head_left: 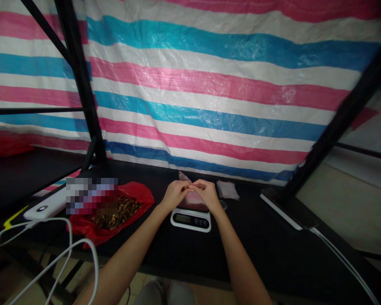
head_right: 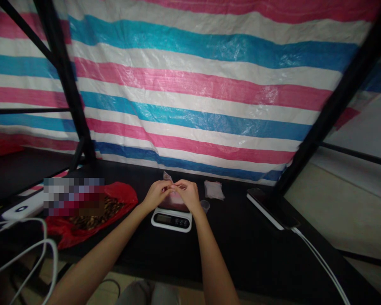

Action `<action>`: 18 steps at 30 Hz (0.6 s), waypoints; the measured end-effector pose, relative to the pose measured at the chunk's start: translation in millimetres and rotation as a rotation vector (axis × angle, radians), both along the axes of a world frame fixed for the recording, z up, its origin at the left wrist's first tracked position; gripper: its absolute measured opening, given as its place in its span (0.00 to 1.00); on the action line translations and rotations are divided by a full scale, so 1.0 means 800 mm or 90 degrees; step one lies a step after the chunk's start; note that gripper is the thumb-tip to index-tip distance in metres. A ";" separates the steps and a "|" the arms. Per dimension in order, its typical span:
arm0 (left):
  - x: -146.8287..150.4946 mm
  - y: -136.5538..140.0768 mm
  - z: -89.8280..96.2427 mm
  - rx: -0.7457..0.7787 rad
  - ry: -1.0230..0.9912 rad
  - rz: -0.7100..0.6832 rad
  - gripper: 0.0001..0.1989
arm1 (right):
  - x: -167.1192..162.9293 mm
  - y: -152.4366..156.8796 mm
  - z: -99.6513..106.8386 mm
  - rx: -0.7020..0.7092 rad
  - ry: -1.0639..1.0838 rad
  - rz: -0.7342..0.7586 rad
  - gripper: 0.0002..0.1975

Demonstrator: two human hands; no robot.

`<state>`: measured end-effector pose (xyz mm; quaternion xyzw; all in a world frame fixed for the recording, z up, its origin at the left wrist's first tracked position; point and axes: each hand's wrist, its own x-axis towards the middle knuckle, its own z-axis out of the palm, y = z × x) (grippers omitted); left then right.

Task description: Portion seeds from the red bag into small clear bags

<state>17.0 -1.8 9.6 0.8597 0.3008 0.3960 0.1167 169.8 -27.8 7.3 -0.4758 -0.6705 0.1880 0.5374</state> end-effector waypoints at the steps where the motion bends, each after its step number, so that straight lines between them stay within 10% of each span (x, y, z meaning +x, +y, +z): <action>1: 0.000 0.000 0.001 -0.006 -0.006 -0.010 0.11 | 0.000 0.000 0.000 0.003 -0.003 0.004 0.10; 18: 0.002 -0.016 0.006 -0.030 -0.010 0.061 0.13 | -0.006 -0.005 0.006 0.019 -0.039 -0.069 0.09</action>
